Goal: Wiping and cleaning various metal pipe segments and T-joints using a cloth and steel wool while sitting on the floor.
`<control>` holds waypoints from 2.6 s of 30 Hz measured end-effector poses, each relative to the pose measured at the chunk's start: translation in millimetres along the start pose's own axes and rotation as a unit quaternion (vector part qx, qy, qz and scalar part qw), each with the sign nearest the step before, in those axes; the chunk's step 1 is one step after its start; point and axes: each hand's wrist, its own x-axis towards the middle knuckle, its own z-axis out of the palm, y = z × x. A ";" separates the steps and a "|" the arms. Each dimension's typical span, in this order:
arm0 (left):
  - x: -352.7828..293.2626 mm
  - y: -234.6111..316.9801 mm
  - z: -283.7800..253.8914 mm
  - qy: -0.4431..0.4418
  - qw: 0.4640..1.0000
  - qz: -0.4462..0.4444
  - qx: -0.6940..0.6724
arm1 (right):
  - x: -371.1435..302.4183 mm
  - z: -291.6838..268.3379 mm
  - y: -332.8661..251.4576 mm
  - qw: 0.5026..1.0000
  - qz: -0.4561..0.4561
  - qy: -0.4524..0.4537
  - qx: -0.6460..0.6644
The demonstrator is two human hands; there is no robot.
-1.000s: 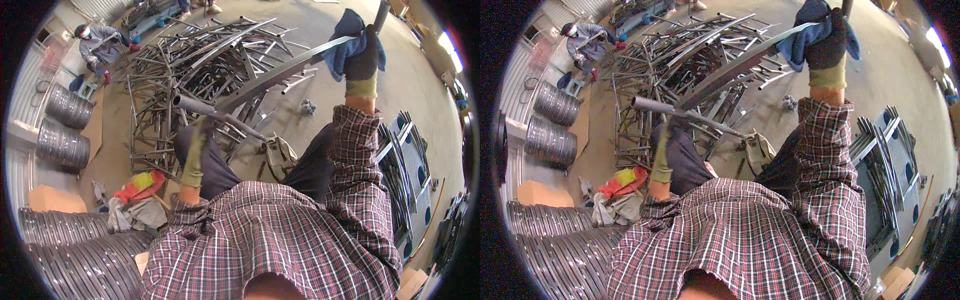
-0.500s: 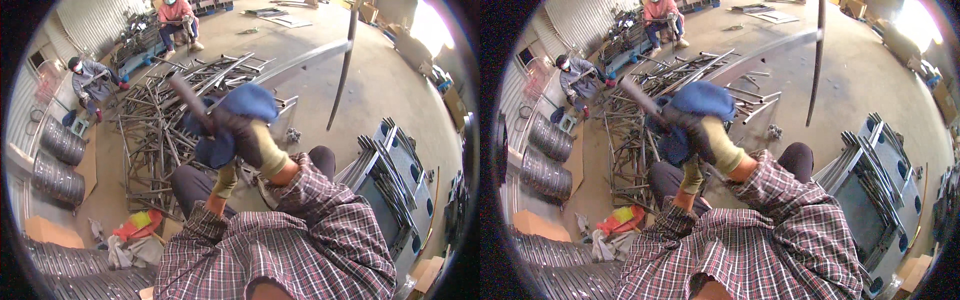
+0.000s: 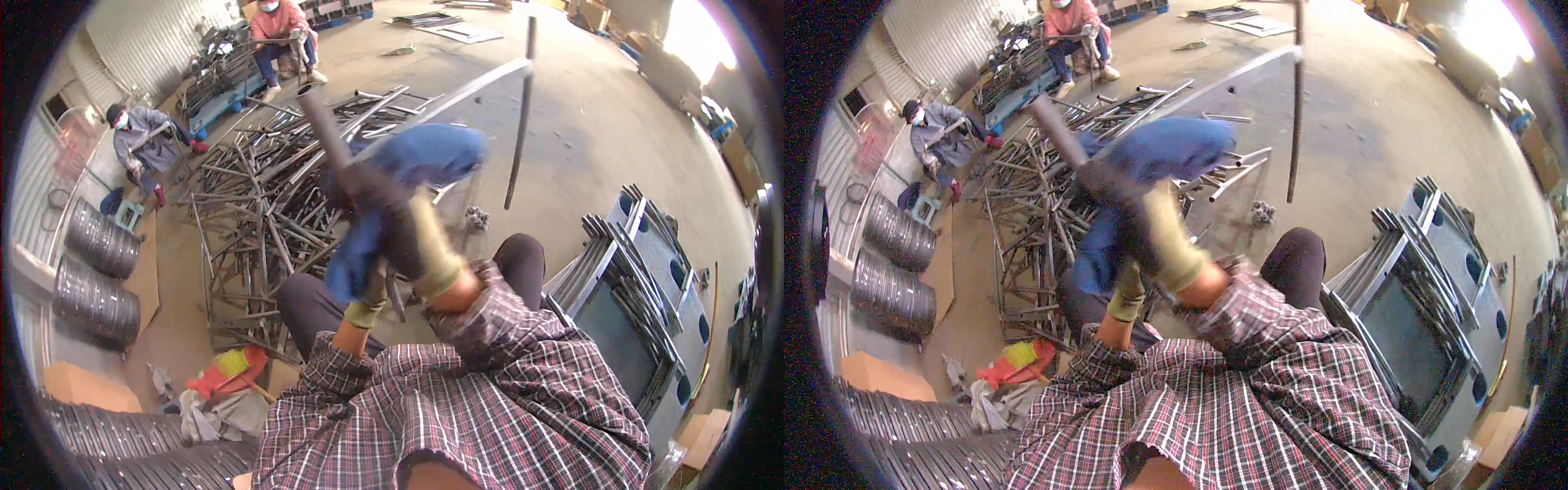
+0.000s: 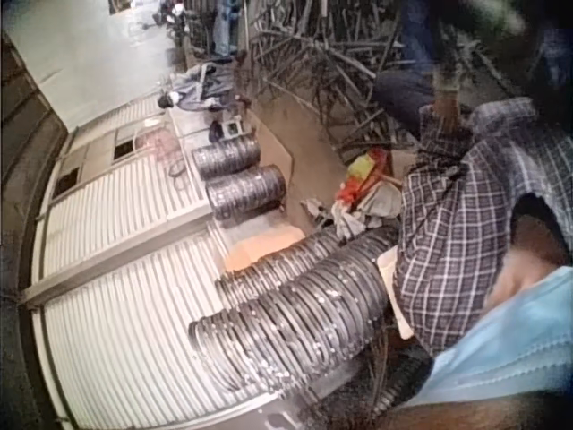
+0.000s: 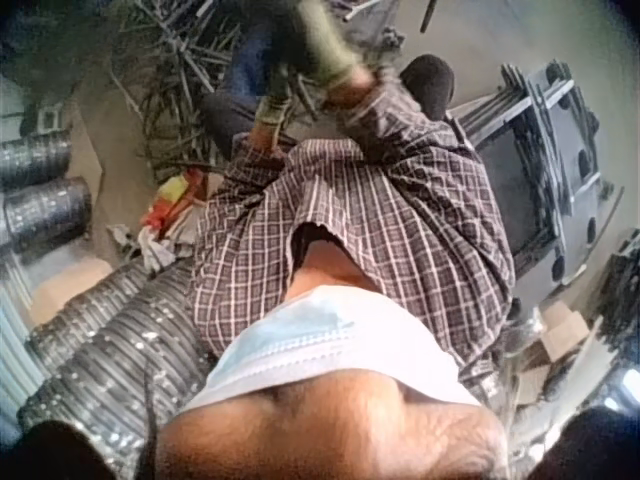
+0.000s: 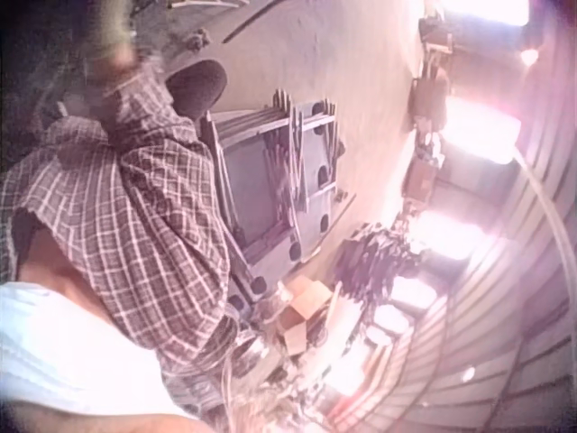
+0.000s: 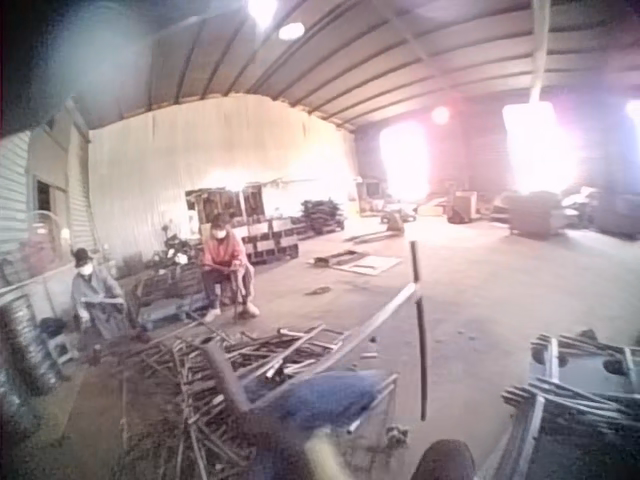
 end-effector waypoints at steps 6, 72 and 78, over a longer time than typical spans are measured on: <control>13.9 122.7 -7.1 0.028 0.979 -0.070 -0.191 | 53.1 -72.5 -95.0 0.935 -0.017 -0.005 0.355; 109.5 80.9 39.4 -0.197 0.945 0.085 0.246 | 66.9 -134.4 -43.6 0.895 -0.133 -0.111 -0.411; 149.1 108.5 70.9 -0.050 0.559 0.522 0.642 | 60.8 -121.0 -53.3 0.878 -0.152 -0.107 -0.442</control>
